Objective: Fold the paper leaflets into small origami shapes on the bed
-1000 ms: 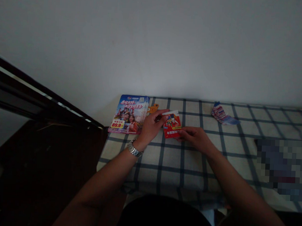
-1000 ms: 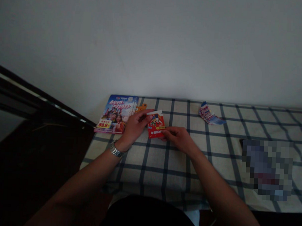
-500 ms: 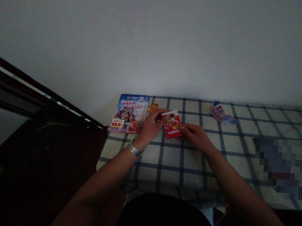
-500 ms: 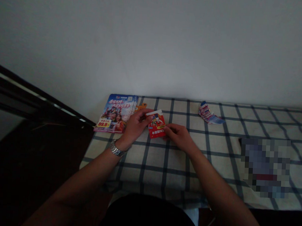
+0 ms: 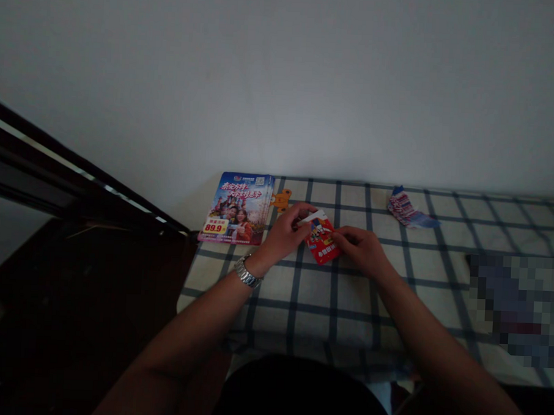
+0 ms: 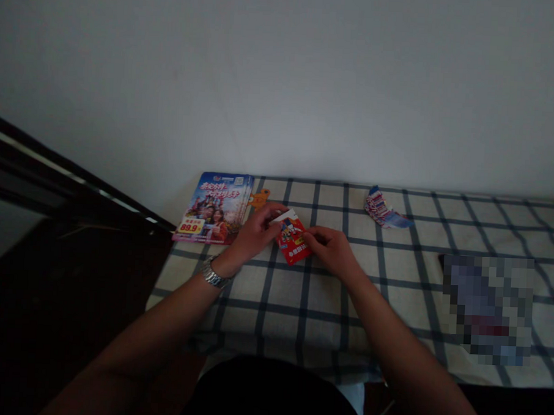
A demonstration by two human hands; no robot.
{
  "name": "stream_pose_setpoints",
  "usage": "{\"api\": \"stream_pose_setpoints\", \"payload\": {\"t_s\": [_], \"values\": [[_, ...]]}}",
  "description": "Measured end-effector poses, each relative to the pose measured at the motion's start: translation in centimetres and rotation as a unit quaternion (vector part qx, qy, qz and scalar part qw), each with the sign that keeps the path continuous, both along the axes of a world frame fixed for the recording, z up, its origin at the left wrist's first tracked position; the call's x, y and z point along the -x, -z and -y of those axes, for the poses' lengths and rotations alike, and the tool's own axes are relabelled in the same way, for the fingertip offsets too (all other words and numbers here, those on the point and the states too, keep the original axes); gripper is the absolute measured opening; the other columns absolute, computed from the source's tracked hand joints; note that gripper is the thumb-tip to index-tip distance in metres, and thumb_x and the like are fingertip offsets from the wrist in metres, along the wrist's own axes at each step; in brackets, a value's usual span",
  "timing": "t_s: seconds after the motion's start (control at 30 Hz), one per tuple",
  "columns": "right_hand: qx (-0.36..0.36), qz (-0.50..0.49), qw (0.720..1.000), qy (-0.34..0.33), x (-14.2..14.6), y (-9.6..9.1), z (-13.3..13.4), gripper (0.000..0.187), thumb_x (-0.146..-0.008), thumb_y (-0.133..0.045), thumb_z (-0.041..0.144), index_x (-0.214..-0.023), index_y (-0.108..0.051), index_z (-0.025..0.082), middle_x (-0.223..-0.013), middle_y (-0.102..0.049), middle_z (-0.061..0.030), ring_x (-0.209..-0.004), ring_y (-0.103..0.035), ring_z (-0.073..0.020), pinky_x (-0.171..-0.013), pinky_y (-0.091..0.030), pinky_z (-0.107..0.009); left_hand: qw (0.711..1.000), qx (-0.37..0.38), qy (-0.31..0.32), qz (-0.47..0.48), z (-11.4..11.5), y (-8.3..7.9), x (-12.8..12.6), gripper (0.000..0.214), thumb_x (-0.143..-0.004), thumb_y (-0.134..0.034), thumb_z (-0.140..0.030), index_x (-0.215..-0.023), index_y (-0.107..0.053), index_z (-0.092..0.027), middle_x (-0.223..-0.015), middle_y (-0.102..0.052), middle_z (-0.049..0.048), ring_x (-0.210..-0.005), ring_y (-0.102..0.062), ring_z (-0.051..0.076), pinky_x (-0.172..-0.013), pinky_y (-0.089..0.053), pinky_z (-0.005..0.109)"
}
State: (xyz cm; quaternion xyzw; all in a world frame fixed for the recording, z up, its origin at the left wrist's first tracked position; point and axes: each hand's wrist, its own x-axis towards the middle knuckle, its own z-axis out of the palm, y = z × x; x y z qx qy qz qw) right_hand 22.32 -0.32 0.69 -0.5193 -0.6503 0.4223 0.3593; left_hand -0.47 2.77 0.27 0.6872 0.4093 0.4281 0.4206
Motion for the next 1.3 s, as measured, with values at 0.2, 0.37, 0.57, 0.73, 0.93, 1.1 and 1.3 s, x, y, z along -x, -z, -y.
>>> {"api": "stream_pose_setpoints", "payload": {"t_s": [0.2,0.37,0.57,0.73,0.93,1.1,1.3], "values": [[-0.041,0.051,0.998,-0.025,-0.2,-0.1,0.2,0.025,-0.094,-0.061,0.041,-0.09,-0.075,0.02,-0.076,-0.074,-0.0014,-0.066,-0.063,-0.0172,-0.06,-0.046,-0.028,0.998,-0.009,0.046,-0.037,0.5,-0.7,-0.2,0.027,-0.098,-0.063,-0.039,-0.118,-0.069,-0.022,-0.096,-0.071,0.0025,-0.078,-0.063,0.016,-0.069,-0.048,0.027],[-0.068,0.09,0.993,-0.042,-0.1,-0.4,0.4,0.024,-0.095,-0.06,0.039,-0.089,-0.075,0.02,-0.071,-0.071,-0.0006,-0.06,-0.058,-0.0158,-0.056,-0.042,-0.028,0.995,-0.002,0.064,-0.081,0.6,-0.8,-0.2,0.03,-0.1,-0.061,-0.048,-0.1,-0.075,-0.021,-0.084,-0.072,0.0006,-0.067,-0.056,0.014,-0.06,-0.037,0.026],[-0.084,0.05,0.995,-0.01,0.4,-0.8,0.6,0.026,-0.096,-0.062,0.046,-0.094,-0.072,0.022,-0.082,-0.075,-0.0031,-0.071,-0.067,-0.0186,-0.066,-0.051,-0.029,0.998,-0.012,0.025,-0.055,1.1,-0.4,-0.9,0.027,-0.098,-0.064,-0.045,-0.097,-0.074,-0.021,-0.08,-0.069,-0.0004,-0.063,-0.051,0.013,-0.058,-0.035,0.026],[-0.078,0.041,0.996,0.009,0.5,-0.8,0.6,0.023,-0.096,-0.063,0.045,-0.095,-0.07,0.023,-0.084,-0.075,-0.0035,-0.072,-0.068,-0.0189,-0.066,-0.053,-0.03,0.998,-0.002,0.024,-0.058,1.7,-0.5,-1.5,0.023,-0.098,-0.062,-0.04,-0.095,-0.074,-0.02,-0.081,-0.07,-0.0005,-0.065,-0.054,0.013,-0.06,-0.038,0.026],[-0.087,0.06,0.994,0.005,0.5,-0.6,0.6,0.021,-0.094,-0.063,0.042,-0.092,-0.071,0.022,-0.081,-0.074,-0.0032,-0.068,-0.066,-0.0181,-0.064,-0.051,-0.029,0.998,-0.005,0.02,-0.061,1.6,-0.2,-1.6,0.02,-0.097,-0.063,-0.037,-0.095,-0.074,-0.02,-0.084,-0.073,0.0008,-0.073,-0.062,0.015,-0.067,-0.045,0.026],[-0.103,0.073,0.992,-0.011,0.6,-0.7,0.8,0.018,-0.094,-0.062,0.038,-0.09,-0.07,0.022,-0.08,-0.074,-0.0023,-0.07,-0.067,-0.0174,-0.066,-0.051,-0.028,0.996,-0.01,0.044,-0.076,1.5,-0.3,-1.4,0.015,-0.096,-0.065,-0.032,-0.095,-0.073,-0.02,-0.088,-0.074,0.0008,-0.079,-0.065,0.016,-0.071,-0.047,0.027],[-0.082,0.05,0.995,-0.002,0.6,-0.8,0.7,0.023,-0.094,-0.063,0.043,-0.092,-0.072,0.022,-0.08,-0.075,-0.0031,-0.069,-0.068,-0.0186,-0.063,-0.052,-0.029,0.997,-0.021,0.022,-0.066,1.4,-0.6,-1.3,0.017,-0.096,-0.066,-0.035,-0.094,-0.074,-0.021,-0.087,-0.075,0.0013,-0.076,-0.064,0.016,-0.068,-0.045,0.027]]}}
